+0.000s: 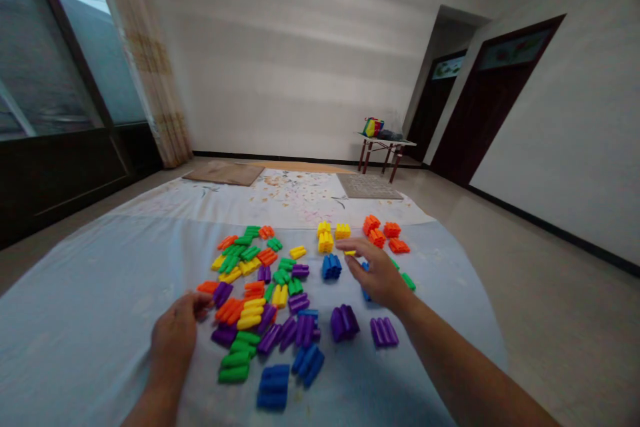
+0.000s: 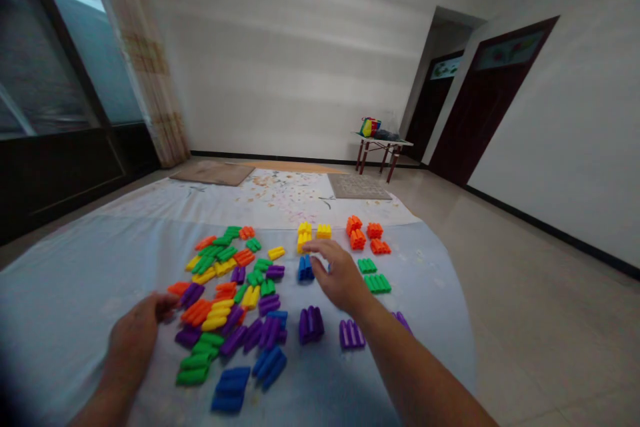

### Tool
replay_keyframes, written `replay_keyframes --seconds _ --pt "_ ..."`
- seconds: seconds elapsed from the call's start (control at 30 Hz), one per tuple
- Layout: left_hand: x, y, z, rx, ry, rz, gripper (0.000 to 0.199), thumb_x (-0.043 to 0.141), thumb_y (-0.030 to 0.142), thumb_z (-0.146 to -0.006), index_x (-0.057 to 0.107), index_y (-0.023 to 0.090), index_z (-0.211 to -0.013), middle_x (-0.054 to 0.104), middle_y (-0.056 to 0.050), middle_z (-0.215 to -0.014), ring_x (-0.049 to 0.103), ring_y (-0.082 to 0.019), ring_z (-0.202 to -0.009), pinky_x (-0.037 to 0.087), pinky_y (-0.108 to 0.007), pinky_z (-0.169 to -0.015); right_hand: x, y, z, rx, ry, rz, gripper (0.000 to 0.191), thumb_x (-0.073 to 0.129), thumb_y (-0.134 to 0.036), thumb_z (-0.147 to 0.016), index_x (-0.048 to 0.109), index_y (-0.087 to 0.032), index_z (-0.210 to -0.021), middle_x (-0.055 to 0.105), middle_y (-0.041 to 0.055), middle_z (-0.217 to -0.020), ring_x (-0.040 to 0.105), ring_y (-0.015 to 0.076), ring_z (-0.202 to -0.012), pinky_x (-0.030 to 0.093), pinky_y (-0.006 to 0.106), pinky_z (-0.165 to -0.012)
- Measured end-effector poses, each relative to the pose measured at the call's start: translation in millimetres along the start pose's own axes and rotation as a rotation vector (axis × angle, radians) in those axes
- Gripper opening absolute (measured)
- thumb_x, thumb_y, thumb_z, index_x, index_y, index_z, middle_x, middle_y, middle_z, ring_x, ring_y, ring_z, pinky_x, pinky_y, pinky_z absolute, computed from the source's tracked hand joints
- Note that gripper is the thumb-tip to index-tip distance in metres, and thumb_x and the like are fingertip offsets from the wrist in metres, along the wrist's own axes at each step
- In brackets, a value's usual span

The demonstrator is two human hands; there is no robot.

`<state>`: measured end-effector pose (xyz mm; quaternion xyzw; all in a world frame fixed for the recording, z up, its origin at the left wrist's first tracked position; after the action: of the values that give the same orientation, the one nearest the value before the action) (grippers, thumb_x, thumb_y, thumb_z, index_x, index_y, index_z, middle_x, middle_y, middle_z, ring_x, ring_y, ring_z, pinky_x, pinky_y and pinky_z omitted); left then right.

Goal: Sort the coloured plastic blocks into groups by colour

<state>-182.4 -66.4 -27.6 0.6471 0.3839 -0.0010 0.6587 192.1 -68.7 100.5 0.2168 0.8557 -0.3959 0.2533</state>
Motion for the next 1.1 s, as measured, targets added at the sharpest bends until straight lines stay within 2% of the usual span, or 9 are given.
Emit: replay_keyframes --seconds 0.1,0.17,0.3,0.4,0.5,0.63,0.87,0.97,1.1 --pt "-1.0 6.0 8.5 -0.055 0.007 0.110 0.038 0.034 0.044 -0.073 0.061 0.018 -0.069 0.065 -0.005 -0.066 0.060 -0.020 -0.067 0.051 -0.033 -0.070 43.3 -52.4 32.5 -0.046 -0.099 -0.129 0.025 0.050 -0.017 -0.086 0.064 -0.021 -0.107 0.068 0.0061 -0.106 0.060 0.0172 -0.104 0.045 0.034 -0.094" --pt "-3.1 10.9 13.0 -0.031 0.016 0.119 0.039 0.034 0.046 -0.073 0.061 0.019 -0.068 0.064 -0.005 -0.065 0.060 -0.020 -0.068 0.050 -0.033 -0.070 74.2 -74.0 48.9 -0.070 -0.180 -0.161 0.026 0.053 -0.016 -0.084 0.065 -0.021 -0.106 0.068 0.0056 -0.106 0.060 0.0172 -0.103 0.045 0.033 -0.093" --pt "-5.5 13.2 18.9 0.017 0.018 0.109 0.039 0.033 0.046 -0.074 0.061 0.020 -0.069 0.065 -0.005 -0.068 0.060 -0.021 -0.070 0.049 -0.033 -0.072 123.8 -84.5 71.0 -0.118 -0.293 -0.062 0.032 0.058 -0.020 -0.081 0.063 -0.021 -0.112 0.064 0.0075 -0.118 0.056 0.0224 -0.110 0.041 0.039 -0.097" --pt "-6.2 13.5 22.2 0.044 0.018 0.094 0.040 0.032 0.047 -0.076 0.062 0.020 -0.070 0.066 -0.006 -0.072 0.060 -0.021 -0.072 0.048 -0.034 -0.073 144.6 -79.1 81.3 -0.140 -0.356 0.068 0.038 0.057 -0.027 -0.084 0.058 -0.022 -0.122 0.055 0.0098 -0.132 0.048 0.0273 -0.120 0.035 0.046 -0.101" --pt "-7.2 15.7 26.4 0.070 0.023 0.073 0.040 0.032 0.047 -0.076 0.062 0.021 -0.069 0.066 -0.005 -0.072 0.060 -0.021 -0.073 0.047 -0.034 -0.072 151.0 -76.5 87.1 -0.155 -0.405 0.129 0.033 0.055 -0.027 -0.087 0.059 -0.023 -0.119 0.060 0.0083 -0.123 0.050 0.0249 -0.114 0.036 0.044 -0.099" --pt "-7.5 19.3 31.6 0.088 0.023 0.043 0.039 0.033 0.046 -0.077 0.062 0.021 -0.069 0.066 -0.004 -0.072 0.059 -0.021 -0.073 0.046 -0.033 -0.071 143.2 -77.8 88.6 -0.160 -0.376 0.132 0.023 0.057 -0.026 -0.087 0.064 -0.022 -0.108 0.066 0.0058 -0.106 0.054 0.0221 -0.102 0.039 0.040 -0.092" --pt "-4.3 16.1 30.4 0.098 0.002 0.016 0.040 0.031 0.045 -0.079 0.063 0.022 -0.070 0.067 -0.004 -0.075 0.059 -0.020 -0.075 0.045 -0.032 -0.072 130.5 -82.4 77.5 -0.188 -0.275 0.095 0.021 0.054 -0.021 -0.088 0.063 -0.021 -0.107 0.065 0.0049 -0.107 0.053 0.0199 -0.101 0.039 0.036 -0.091" --pt "-1.0 12.4 28.0 0.098 -0.021 0.018 0.041 0.031 0.046 -0.080 0.063 0.022 -0.070 0.067 -0.004 -0.073 0.060 -0.020 -0.074 0.046 -0.032 -0.072 137.9 -82.7 61.1 -0.170 -0.300 0.132 0.022 0.054 -0.020 -0.088 0.063 -0.021 -0.108 0.065 0.0053 -0.109 0.053 0.0205 -0.104 0.037 0.037 -0.094" --pt "4.2 8.8 25.0 0.106 -0.060 0.035 0.041 0.031 0.045 -0.080 0.063 0.022 -0.070 0.068 -0.005 -0.073 0.061 -0.020 -0.073 0.047 -0.033 -0.072 161.1 -87.0 34.9 -0.163 -0.352 0.188 0.028 0.051 -0.019 -0.087 0.061 -0.021 -0.113 0.063 0.0062 -0.117 0.051 0.0218 -0.110 0.036 0.038 -0.097"
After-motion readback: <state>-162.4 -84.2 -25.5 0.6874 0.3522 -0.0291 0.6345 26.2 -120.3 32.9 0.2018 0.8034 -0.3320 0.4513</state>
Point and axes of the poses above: each hand's wrist, its own z-axis away from the middle knuckle, its own x-axis out of the palm, y = z × x, the point moved 9 cm from there along -z, towards the middle knuckle
